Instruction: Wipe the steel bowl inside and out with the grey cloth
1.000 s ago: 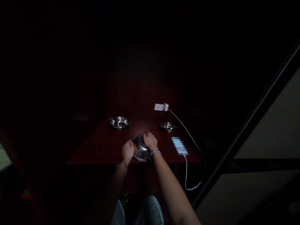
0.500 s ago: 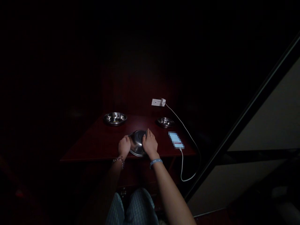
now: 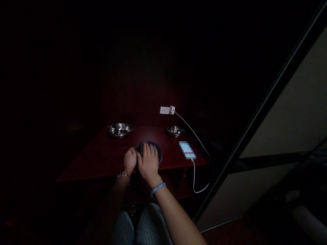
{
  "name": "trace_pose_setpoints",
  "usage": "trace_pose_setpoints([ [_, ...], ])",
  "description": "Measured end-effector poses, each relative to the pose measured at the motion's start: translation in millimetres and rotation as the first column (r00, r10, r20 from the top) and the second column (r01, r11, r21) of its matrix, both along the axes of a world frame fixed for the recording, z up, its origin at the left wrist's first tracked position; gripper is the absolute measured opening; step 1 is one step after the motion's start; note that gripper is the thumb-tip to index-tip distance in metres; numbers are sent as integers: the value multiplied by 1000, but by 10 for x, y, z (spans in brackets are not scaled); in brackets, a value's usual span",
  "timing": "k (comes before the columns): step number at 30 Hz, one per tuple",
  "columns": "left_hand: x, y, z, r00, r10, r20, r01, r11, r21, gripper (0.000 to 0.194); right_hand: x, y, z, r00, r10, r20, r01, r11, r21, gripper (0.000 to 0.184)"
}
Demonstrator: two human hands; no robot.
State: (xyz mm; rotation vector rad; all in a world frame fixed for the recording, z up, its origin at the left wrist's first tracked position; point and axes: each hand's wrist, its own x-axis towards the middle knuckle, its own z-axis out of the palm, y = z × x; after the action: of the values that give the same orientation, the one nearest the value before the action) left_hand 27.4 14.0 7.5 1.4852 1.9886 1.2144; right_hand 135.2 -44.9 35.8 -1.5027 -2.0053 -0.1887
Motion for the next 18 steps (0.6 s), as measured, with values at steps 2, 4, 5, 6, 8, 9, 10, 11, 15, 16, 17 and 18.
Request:
trace_pose_setpoints([
  [2, -15, -7, -6, 1000, -22, -4, 22, 1000, -5, 43, -66, -33, 4, 1000, 21, -3, -21, 1000, -3, 58],
  [4, -32, -9, -15, 999, -39, -16, 38, 999, -11, 43, -116, -62, 18, 1000, 29, -2, -29, 999, -21, 59],
  [5, -39, -8, -20, 999, -42, -25, 42, 999, -13, 42, -135, -73, 28, 999, 32, 2, -32, 999, -33, 59],
  [6, -46, -5, -23, 998, -46, -36, 46, 999, -12, 41, -151, -81, 39, 999, 37, 9, -36, 998, -46, 60],
  [8, -53, 1, -24, 997, -47, -64, 46, 999, -29, 40, -172, -82, 60, 999, 48, 19, -47, 996, -77, 61],
  [9, -53, 3, -20, 996, -48, -79, 45, 998, -43, 40, -176, -76, 70, 999, 48, 15, -47, 995, -93, 62],
  [10, -53, 3, -15, 995, -50, -90, 44, 997, -59, 40, -176, -67, 79, 999, 45, 7, -44, 993, -108, 63],
  [11, -51, 2, -10, 994, -46, -97, 40, 997, -72, 40, -172, -54, 88, 999, 43, -2, -43, 992, -117, 64],
  [15, -50, -8, 0, 994, -25, -107, 16, 996, -86, 39, -120, 8, 117, 996, 86, -17, -87, 990, -110, 63],
  [16, -51, -9, -4, 993, -24, -112, 15, 996, -82, 38, -105, 24, 123, 995, 99, -15, -100, 990, -103, 62],
  [17, -52, -11, -9, 993, -26, -116, 17, 997, -78, 38, -91, 41, 130, 994, 109, -12, -110, 989, -98, 61],
  [18, -53, -12, -15, 993, -27, -118, 18, 997, -72, 37, -79, 61, 136, 993, 117, -8, -117, 989, -96, 61],
])
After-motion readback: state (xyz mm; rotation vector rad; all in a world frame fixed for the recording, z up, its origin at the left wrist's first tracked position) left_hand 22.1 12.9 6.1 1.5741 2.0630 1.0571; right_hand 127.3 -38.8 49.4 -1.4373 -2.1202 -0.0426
